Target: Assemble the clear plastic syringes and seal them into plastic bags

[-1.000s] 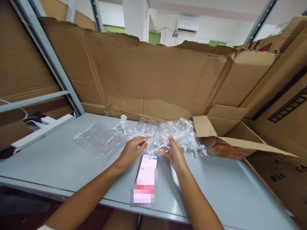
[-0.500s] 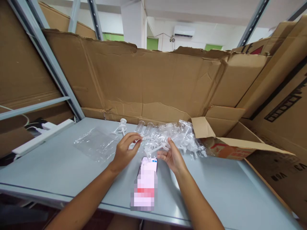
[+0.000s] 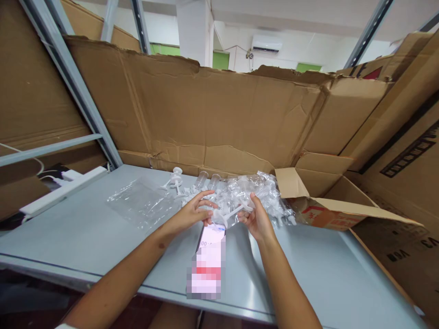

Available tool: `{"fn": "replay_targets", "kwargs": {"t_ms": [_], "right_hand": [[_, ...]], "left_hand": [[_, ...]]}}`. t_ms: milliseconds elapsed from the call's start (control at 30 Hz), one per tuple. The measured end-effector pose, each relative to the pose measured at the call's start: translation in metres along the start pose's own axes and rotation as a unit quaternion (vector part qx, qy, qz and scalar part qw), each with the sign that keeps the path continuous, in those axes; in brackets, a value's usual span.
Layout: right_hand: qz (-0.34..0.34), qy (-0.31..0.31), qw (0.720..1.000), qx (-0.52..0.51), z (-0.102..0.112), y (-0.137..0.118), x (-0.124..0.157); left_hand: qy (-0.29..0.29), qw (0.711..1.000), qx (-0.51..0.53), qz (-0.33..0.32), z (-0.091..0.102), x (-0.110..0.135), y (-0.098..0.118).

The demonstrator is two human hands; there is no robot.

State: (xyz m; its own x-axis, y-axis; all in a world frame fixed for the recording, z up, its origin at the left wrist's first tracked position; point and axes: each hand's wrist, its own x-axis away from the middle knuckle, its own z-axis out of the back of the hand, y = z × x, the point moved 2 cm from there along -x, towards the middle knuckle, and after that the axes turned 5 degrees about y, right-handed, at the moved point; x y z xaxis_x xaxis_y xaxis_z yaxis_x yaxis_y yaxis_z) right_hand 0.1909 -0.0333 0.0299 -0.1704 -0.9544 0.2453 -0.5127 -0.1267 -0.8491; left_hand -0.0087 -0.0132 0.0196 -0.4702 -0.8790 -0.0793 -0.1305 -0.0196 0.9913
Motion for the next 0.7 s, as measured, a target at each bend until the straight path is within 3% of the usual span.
{"fn": "replay_targets", "kwargs": {"t_ms": [200, 467, 700], "right_hand": [[-0.018, -0.022, 1.000, 0.008, -0.002, 0.007, -0.002], [0.005, -0.002, 0.999, 0.033, -0.002, 0.005, -0.003], [0.017, -0.022, 0.998, 0.061, 0.003, 0.009, -0.006]], "left_hand": [[-0.020, 0.995, 0.070, 0.067, -0.008, 0.002, -0.001], [0.015, 0.989, 0.097, 0.112, -0.009, 0.001, -0.006], [0.055, 0.995, 0.063, 0.058, -0.014, -0.001, -0.009]]}}
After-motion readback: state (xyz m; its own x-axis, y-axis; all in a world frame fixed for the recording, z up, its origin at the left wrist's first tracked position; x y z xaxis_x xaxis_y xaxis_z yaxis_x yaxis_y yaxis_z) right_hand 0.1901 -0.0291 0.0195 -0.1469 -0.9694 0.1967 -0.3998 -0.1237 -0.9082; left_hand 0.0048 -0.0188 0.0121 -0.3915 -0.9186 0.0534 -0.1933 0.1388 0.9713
